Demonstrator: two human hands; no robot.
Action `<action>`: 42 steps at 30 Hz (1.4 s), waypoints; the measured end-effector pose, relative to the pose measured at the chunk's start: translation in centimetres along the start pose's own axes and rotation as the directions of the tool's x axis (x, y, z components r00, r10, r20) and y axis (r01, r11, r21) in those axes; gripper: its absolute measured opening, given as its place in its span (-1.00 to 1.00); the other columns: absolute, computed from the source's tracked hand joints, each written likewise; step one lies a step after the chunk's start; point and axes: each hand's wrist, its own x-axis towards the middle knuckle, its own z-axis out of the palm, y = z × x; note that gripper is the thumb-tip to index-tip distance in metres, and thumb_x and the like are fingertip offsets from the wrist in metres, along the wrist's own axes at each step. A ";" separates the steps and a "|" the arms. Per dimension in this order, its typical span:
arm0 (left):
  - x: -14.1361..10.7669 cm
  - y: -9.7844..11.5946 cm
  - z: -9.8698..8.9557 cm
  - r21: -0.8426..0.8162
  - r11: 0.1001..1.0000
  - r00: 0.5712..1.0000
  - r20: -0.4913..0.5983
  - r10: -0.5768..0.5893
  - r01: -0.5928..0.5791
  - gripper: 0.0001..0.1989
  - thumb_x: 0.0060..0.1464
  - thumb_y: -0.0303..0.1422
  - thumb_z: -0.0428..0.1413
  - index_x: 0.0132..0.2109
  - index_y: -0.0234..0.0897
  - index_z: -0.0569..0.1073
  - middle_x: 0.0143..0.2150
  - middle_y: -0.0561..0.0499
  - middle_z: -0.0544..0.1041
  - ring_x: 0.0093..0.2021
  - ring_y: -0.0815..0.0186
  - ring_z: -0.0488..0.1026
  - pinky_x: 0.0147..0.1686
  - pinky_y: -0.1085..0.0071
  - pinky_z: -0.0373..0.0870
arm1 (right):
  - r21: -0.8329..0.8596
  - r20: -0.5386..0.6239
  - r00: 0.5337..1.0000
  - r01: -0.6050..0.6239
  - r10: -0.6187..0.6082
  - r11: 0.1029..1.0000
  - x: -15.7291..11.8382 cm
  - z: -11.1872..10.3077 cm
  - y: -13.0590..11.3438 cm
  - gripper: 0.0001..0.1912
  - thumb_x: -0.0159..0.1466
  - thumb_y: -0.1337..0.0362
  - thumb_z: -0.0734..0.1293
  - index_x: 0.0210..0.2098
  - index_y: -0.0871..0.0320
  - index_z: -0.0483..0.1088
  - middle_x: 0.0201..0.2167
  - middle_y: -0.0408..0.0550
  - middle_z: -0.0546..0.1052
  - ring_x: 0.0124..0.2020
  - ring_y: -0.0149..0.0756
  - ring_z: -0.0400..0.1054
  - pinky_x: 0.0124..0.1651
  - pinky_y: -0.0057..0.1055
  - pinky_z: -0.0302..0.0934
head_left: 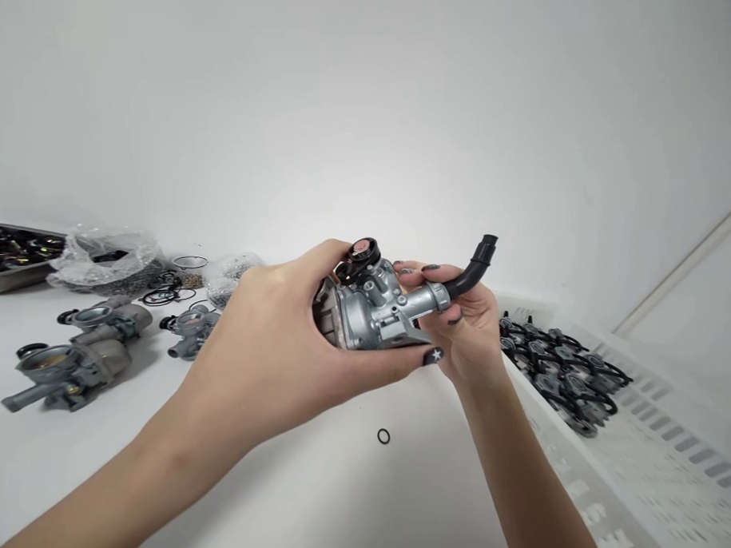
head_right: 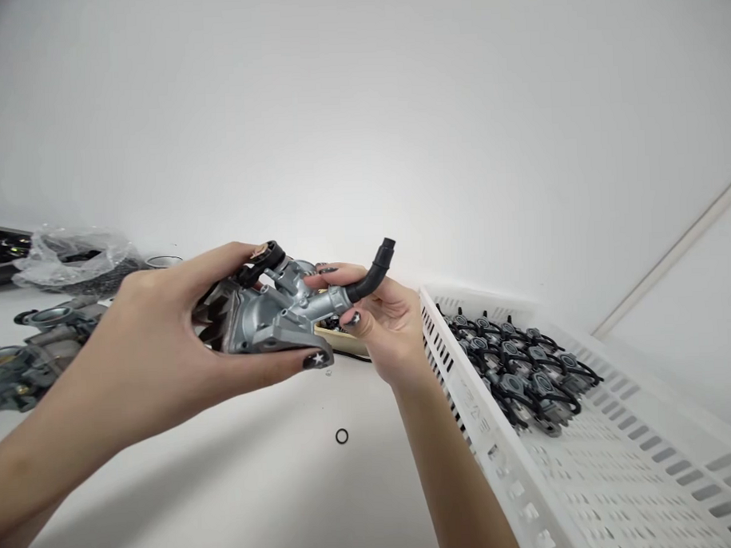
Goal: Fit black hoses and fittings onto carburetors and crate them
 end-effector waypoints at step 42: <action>0.0 0.0 0.4 0.103 0.994 0.999 -0.026 0.035 -0.032 -0.41 -0.27 0.11 0.25 -0.09 -0.04 0.44 -0.50 0.17 0.46 -0.58 0.38 0.33 -0.57 0.49 0.21 | 0.000 -0.078 0.984 -0.160 0.160 0.987 0.0 0.7 0.1 -0.61 0.07 -0.16 0.42 -0.26 -0.07 0.47 -0.32 -0.14 0.58 -0.26 -0.23 0.46 -0.20 -0.26 0.40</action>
